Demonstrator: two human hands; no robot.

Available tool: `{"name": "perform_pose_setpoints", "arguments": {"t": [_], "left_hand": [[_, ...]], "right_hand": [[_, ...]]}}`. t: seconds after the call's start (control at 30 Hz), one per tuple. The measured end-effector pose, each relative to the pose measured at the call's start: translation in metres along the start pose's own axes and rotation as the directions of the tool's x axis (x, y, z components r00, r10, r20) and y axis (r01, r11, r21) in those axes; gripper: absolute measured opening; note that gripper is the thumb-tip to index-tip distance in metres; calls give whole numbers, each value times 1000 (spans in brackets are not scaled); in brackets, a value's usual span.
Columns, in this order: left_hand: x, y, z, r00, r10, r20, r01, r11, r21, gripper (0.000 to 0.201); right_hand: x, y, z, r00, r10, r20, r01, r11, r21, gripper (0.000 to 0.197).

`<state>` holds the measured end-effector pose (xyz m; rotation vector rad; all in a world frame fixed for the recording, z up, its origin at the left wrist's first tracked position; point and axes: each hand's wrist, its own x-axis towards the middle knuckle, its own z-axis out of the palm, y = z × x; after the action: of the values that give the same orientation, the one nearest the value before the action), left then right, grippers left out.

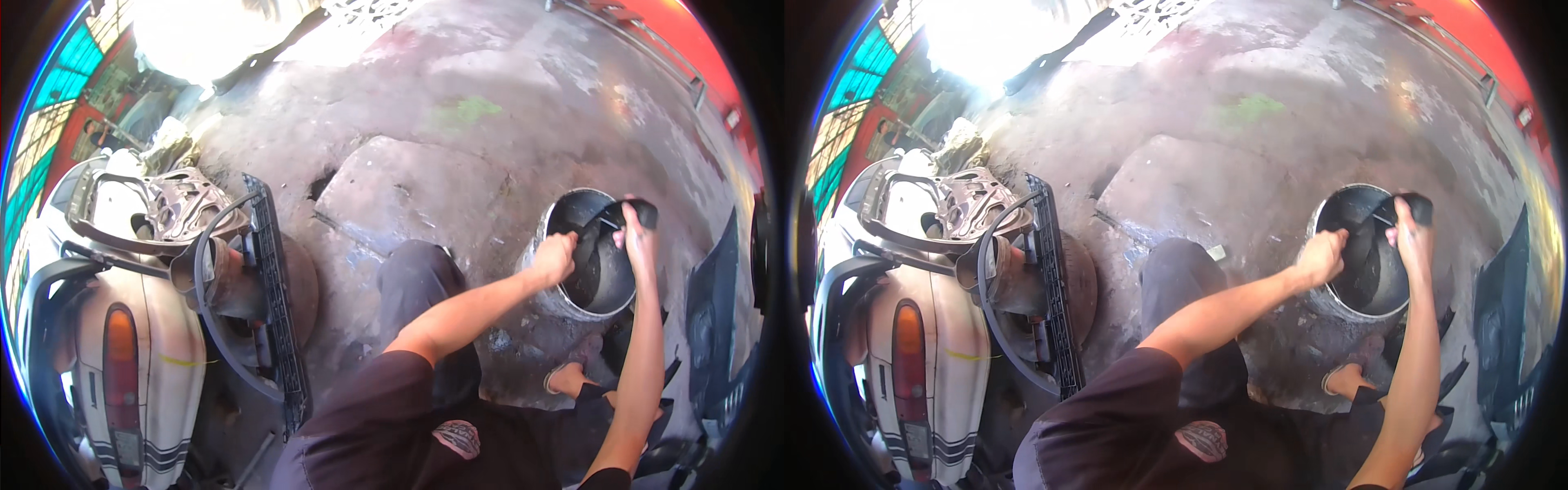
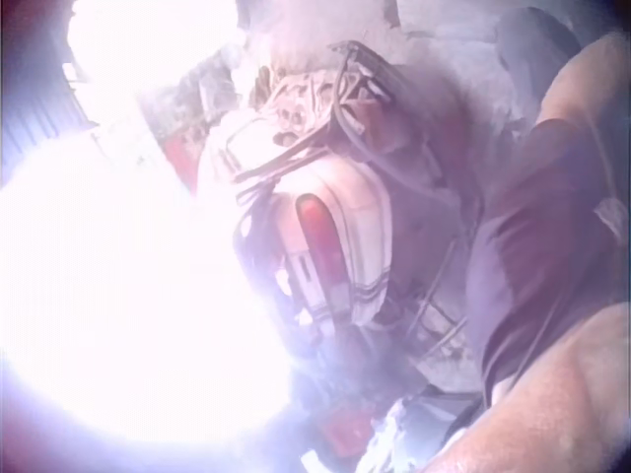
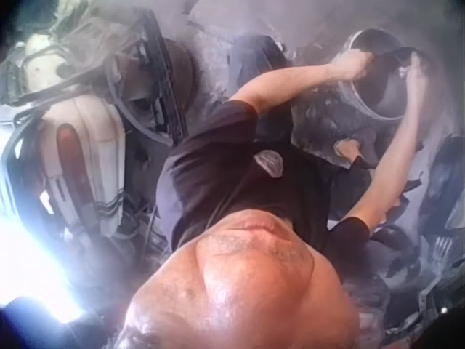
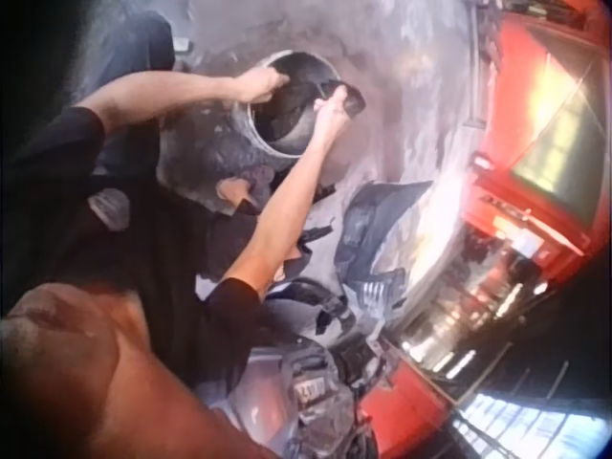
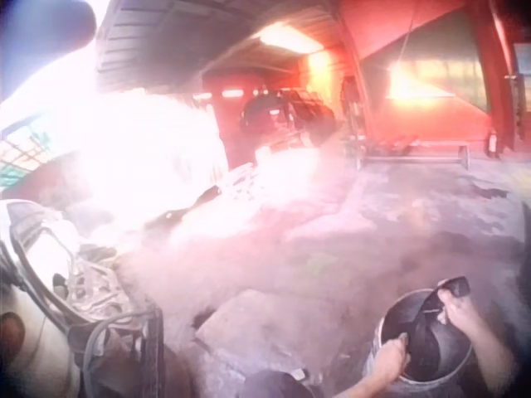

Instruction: The person sits on the floor and scrubs a black plastic car part with a sponge and water from a bucket. They repeatedly dip the sponge into the bucket and scrub different areas of the part, including edges and crevices. Another person walks by in the background at one point.

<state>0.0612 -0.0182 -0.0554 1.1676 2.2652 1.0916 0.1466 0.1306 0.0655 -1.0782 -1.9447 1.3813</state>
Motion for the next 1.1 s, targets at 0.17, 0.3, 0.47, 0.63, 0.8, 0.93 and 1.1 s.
{"name": "perform_pose_setpoints", "arguments": {"t": [0.17,0.3,0.47,0.63,0.8,0.93,1.1], "left_hand": [[11,12,-4,947,197,-254,-215,976,-45,30],[9,30,-19,977,143,-161,-175,962,-210,37],[2,35,-5,993,35,111,-49,991,124,65],[-5,37,-13,995,95,-3,-88,905,-416,61],[2,25,-40,979,120,-164,-172,920,-352,49],[15,2,-18,978,-64,-200,-16,927,-375,70],[27,6,-19,978,-123,166,206,613,-763,93]], "right_hand": [[33,9,-25,1000,7,12,-4,966,-258,60],[-3,40,-53,978,64,-197,-9,963,268,31],[17,102,-89,846,438,-303,-212,799,562,27],[58,96,-99,937,310,-163,-208,867,453,42],[110,66,-179,974,211,84,-227,908,353,36],[134,76,-222,967,172,-185,-100,932,348,34],[151,93,-232,977,141,-160,-54,891,451,35]]}}
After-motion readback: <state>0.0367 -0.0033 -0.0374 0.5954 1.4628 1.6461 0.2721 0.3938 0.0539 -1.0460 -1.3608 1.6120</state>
